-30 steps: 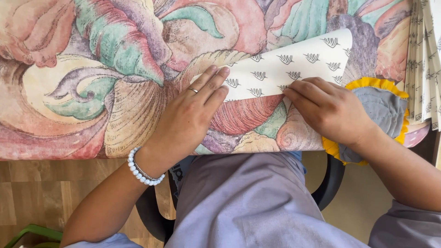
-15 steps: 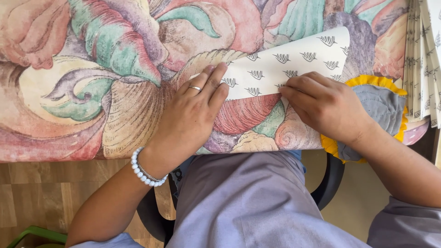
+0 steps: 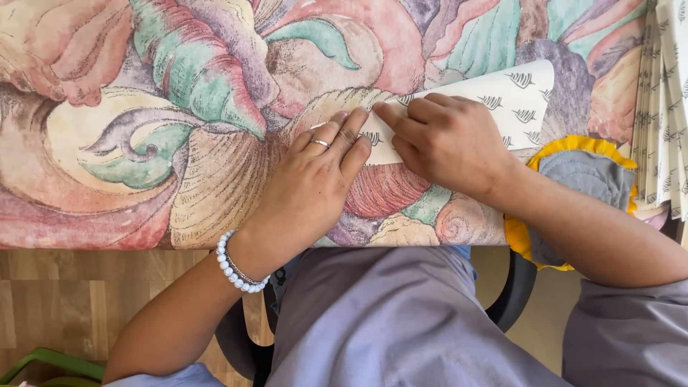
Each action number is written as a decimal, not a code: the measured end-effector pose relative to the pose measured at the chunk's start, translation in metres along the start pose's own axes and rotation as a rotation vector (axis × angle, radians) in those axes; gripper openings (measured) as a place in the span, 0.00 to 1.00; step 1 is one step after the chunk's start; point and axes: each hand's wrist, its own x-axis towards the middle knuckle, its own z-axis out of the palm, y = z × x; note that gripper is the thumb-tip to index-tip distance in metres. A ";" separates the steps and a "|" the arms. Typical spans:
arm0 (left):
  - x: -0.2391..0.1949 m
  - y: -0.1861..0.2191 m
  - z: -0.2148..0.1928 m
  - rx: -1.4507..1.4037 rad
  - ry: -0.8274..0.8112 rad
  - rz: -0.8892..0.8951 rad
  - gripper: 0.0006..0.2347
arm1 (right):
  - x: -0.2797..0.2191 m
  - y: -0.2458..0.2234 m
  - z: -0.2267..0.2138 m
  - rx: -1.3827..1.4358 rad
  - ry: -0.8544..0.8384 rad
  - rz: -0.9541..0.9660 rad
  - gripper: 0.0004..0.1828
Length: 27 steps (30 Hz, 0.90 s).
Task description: Folding individual paper wrappers into a specific shape for packaging
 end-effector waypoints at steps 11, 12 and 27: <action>0.000 -0.003 -0.004 -0.114 -0.004 0.021 0.12 | -0.058 0.075 -0.001 0.070 0.005 0.161 0.13; -0.002 -0.004 -0.002 -0.113 -0.005 0.023 0.12 | -0.070 0.087 0.000 0.070 0.006 0.164 0.13; 0.018 0.019 -0.017 0.080 -0.198 0.064 0.33 | -0.090 0.025 -0.043 0.186 0.040 -0.056 0.07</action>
